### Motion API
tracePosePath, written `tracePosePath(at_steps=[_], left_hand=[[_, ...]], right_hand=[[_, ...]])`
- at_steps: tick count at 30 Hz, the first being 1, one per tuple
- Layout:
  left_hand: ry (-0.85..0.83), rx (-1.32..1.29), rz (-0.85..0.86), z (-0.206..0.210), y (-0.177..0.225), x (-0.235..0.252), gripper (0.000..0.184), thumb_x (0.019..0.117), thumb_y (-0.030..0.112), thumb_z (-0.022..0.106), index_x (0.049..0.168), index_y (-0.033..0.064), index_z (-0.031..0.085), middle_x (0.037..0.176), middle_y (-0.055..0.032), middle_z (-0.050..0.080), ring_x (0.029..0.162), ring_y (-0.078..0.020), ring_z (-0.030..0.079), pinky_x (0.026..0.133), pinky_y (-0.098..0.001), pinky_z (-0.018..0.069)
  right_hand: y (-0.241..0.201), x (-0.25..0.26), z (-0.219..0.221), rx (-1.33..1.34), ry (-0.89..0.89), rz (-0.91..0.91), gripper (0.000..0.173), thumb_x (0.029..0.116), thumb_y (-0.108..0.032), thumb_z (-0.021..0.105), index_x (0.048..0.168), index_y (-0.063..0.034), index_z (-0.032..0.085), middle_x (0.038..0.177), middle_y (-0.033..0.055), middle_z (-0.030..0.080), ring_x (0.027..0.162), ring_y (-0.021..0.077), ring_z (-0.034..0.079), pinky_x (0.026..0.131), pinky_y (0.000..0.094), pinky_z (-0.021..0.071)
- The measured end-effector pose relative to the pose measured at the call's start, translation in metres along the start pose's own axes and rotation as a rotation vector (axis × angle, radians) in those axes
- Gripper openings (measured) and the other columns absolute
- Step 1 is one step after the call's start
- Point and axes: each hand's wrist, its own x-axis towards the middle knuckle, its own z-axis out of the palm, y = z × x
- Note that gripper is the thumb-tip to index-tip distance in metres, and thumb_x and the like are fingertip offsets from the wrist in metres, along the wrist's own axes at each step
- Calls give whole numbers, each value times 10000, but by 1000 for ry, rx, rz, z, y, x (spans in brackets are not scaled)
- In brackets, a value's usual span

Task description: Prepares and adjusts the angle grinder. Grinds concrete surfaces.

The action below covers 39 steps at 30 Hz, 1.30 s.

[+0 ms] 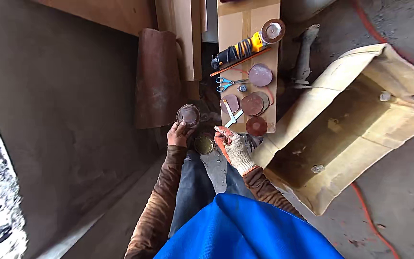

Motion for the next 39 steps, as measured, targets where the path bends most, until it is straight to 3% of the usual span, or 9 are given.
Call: tracePosePath(at_steps=[4, 8, 14, 19, 25, 30, 35, 39], left_hand=[[-108, 30, 62, 26, 9, -14, 109, 1041, -1, 503, 1071, -68, 583, 922, -189, 712, 809, -282, 736, 777, -435, 639], [-220, 69, 82, 42, 13, -20, 98, 1012, -15, 524, 1017, -67, 607, 912, -184, 717, 808, -272, 736, 780, -438, 640], [-453, 85, 62, 44, 13, -12, 128, 979, 6, 539, 1017, -48, 649, 899, -133, 728, 823, -212, 723, 815, -402, 624], [-552, 156, 3, 37, 28, 23, 138, 994, 26, 552, 1010, -46, 669, 893, -115, 734, 824, -190, 724, 823, -375, 623], [-565, 211, -22, 25, 75, 72, 200, 1015, 80, 523, 965, -20, 688, 885, -104, 738, 837, -192, 726, 843, -395, 621], [-516, 121, -154, 5, 112, 115, 209, 1023, 90, 511, 942, 25, 692, 824, -64, 711, 744, -152, 679, 736, -357, 596], [-571, 125, -166, -4, 131, 141, 194, 1002, 78, 543, 1005, 8, 724, 865, -75, 721, 764, -132, 672, 736, -327, 581], [-540, 135, -189, -4, 138, 143, 192, 1015, 41, 534, 1017, 3, 722, 883, -74, 724, 789, -138, 685, 775, -332, 599]], right_hand=[[-26, 11, -11, -84, 119, -54, 460, 955, -287, 673, 1368, -88, 637, 1107, 71, 729, 929, 133, 695, 875, 325, 583], [-42, 25, -9, -73, 166, -54, 533, 926, -309, 715, 1402, -93, 610, 1247, 111, 691, 1051, 183, 690, 941, 360, 576], [-47, 46, 10, -139, 181, -19, 505, 921, -318, 695, 1360, -73, 644, 1320, 111, 674, 1223, 195, 639, 1071, 388, 513], [-68, 67, 20, -221, 171, 100, 520, 914, -372, 687, 1339, -74, 662, 1265, 116, 695, 1179, 221, 655, 1047, 423, 516], [-95, 115, 57, -145, 145, 154, 497, 915, -369, 719, 1318, -83, 668, 1156, 102, 720, 1052, 195, 687, 966, 417, 562], [-122, 147, 98, -163, 156, 117, 590, 891, -324, 776, 1405, -96, 599, 1253, 110, 686, 1106, 213, 677, 979, 454, 564], [-141, 165, 119, -113, 120, 154, 728, 834, -407, 823, 1447, -122, 551, 1292, 86, 665, 1124, 174, 665, 968, 429, 570], [-144, 172, 126, -64, 188, 165, 541, 890, -375, 793, 1349, -132, 641, 1204, 66, 708, 1029, 160, 694, 901, 428, 593]])
